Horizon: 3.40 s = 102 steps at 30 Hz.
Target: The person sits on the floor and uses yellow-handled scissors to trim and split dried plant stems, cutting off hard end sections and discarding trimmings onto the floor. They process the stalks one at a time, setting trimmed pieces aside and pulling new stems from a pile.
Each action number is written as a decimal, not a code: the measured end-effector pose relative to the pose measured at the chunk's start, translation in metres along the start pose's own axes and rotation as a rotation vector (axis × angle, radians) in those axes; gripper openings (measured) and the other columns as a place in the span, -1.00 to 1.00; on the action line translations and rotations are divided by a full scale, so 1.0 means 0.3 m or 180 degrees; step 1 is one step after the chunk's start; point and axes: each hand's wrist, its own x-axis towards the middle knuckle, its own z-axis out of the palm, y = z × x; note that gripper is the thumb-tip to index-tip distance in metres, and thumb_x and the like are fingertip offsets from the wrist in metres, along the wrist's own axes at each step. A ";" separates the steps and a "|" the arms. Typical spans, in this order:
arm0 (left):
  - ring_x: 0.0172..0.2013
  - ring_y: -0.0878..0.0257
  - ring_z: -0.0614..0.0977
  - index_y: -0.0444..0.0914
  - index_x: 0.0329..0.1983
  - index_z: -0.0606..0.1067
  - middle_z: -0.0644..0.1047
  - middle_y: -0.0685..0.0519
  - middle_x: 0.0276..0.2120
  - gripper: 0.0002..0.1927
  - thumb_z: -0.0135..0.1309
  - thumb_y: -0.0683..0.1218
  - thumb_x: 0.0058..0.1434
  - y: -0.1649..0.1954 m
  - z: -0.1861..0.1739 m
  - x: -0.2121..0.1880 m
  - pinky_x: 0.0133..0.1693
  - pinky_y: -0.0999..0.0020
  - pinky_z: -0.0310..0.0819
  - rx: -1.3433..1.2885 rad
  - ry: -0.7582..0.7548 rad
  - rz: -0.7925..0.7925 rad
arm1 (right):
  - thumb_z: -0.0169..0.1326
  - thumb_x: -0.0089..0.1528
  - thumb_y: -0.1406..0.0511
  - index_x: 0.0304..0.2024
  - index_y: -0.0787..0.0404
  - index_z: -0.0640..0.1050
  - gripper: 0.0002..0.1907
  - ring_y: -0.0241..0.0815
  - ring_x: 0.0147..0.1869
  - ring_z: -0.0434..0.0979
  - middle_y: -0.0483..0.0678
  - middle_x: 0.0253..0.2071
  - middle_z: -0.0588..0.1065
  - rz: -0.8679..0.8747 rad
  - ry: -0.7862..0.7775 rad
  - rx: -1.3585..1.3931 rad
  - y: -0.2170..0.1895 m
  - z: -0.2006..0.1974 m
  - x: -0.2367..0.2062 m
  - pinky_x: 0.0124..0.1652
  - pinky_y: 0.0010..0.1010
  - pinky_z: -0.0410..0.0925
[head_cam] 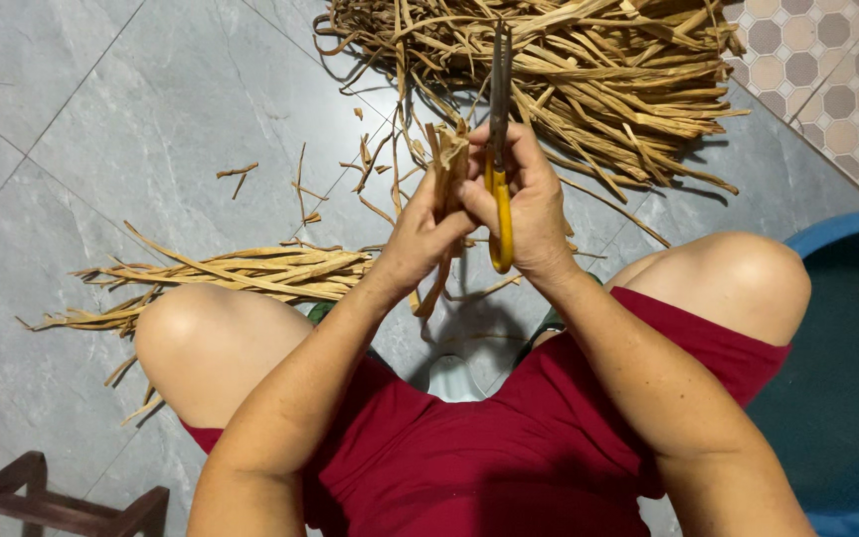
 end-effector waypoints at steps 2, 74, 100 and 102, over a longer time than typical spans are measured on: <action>0.30 0.26 0.45 -0.27 0.52 0.13 0.38 0.02 0.29 -0.26 0.18 -0.10 0.37 0.003 -0.007 -0.001 0.31 0.34 0.38 -0.0326 -0.0061 0.0020 | 0.24 0.27 0.50 0.17 0.16 0.40 -0.53 -0.42 -0.05 0.47 -0.18 -0.10 0.46 0.0095 0.0031 0.0075 -0.006 -0.009 0.002 -0.04 -0.59 0.40; 0.08 0.22 0.62 -0.34 0.28 0.31 0.57 -0.03 0.04 -0.53 -0.01 -0.25 0.29 -0.060 0.006 0.019 0.12 0.28 0.53 0.1174 0.0602 -0.0390 | 0.30 0.26 0.49 0.21 0.19 0.37 -0.47 -0.34 0.02 0.54 -0.12 -0.05 0.50 -0.0096 -0.0011 -0.0162 -0.019 0.020 -0.023 0.06 -0.51 0.48; -0.13 0.33 0.63 -0.26 0.21 0.35 0.56 0.09 -0.10 -0.59 0.07 -0.15 0.31 -0.072 0.003 0.026 -0.10 0.36 0.61 0.0828 0.0738 -0.0269 | 0.32 0.23 0.49 0.24 0.16 0.34 -0.39 -0.39 -0.05 0.53 -0.10 -0.02 0.49 -0.0228 -0.0052 -0.0021 -0.025 0.003 -0.046 -0.02 -0.55 0.48; -0.03 0.32 0.65 -0.24 0.26 0.31 0.57 0.08 -0.03 -0.51 0.07 -0.20 0.26 -0.060 0.018 0.018 -0.02 0.35 0.61 0.1390 0.0774 -0.0131 | 0.30 0.26 0.49 0.23 0.16 0.36 -0.44 -0.37 -0.02 0.56 -0.08 -0.03 0.54 -0.0146 -0.0040 -0.0073 -0.020 0.013 -0.034 0.00 -0.54 0.49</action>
